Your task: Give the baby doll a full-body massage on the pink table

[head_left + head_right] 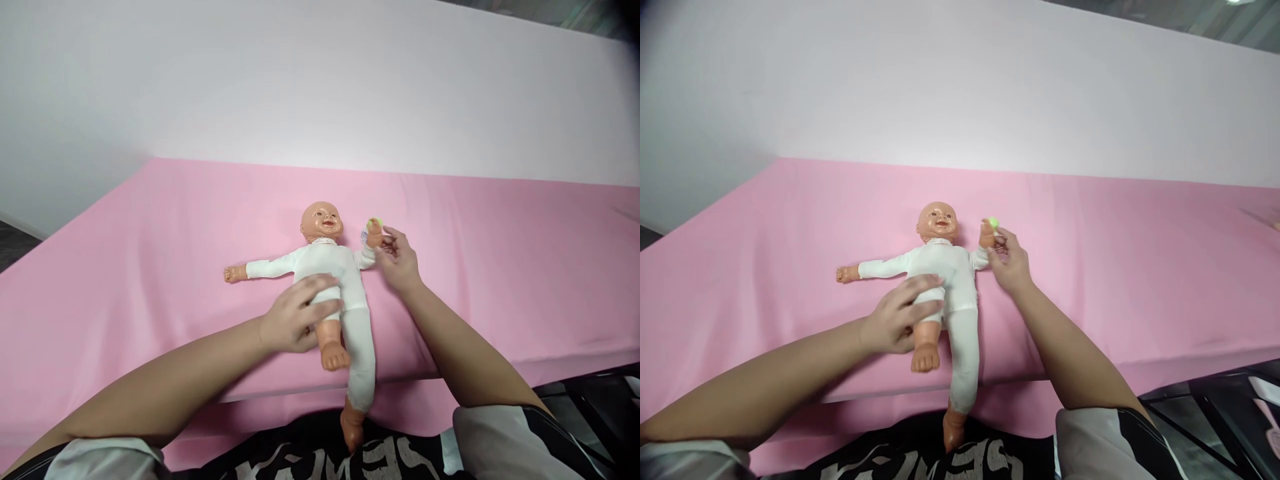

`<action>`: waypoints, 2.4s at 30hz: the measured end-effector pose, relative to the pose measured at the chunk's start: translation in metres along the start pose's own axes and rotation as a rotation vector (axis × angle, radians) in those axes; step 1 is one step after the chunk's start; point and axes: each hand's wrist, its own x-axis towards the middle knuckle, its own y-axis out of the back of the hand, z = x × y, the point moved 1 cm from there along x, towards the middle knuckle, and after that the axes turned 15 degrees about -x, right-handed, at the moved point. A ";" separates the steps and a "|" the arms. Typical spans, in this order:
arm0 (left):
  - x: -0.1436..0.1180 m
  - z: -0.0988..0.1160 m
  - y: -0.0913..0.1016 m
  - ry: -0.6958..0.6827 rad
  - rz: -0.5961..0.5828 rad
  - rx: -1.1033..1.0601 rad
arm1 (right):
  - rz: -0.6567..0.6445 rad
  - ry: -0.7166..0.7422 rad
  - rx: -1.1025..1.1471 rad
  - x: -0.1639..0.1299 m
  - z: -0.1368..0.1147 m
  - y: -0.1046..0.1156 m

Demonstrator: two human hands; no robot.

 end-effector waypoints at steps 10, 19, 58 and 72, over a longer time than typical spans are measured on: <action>-0.002 0.025 -0.015 -0.071 -0.213 0.029 | -0.179 -0.427 -0.319 0.019 0.042 0.017; -0.001 0.004 -0.008 0.050 -0.076 0.102 | 0.005 -0.119 -0.079 0.002 0.004 0.006; 0.004 0.012 0.003 -0.029 -0.188 0.120 | -0.063 -0.358 -0.151 0.015 0.037 0.006; -0.003 -0.032 0.030 0.379 0.113 -0.082 | -0.141 0.399 -0.236 -0.012 -0.027 -0.015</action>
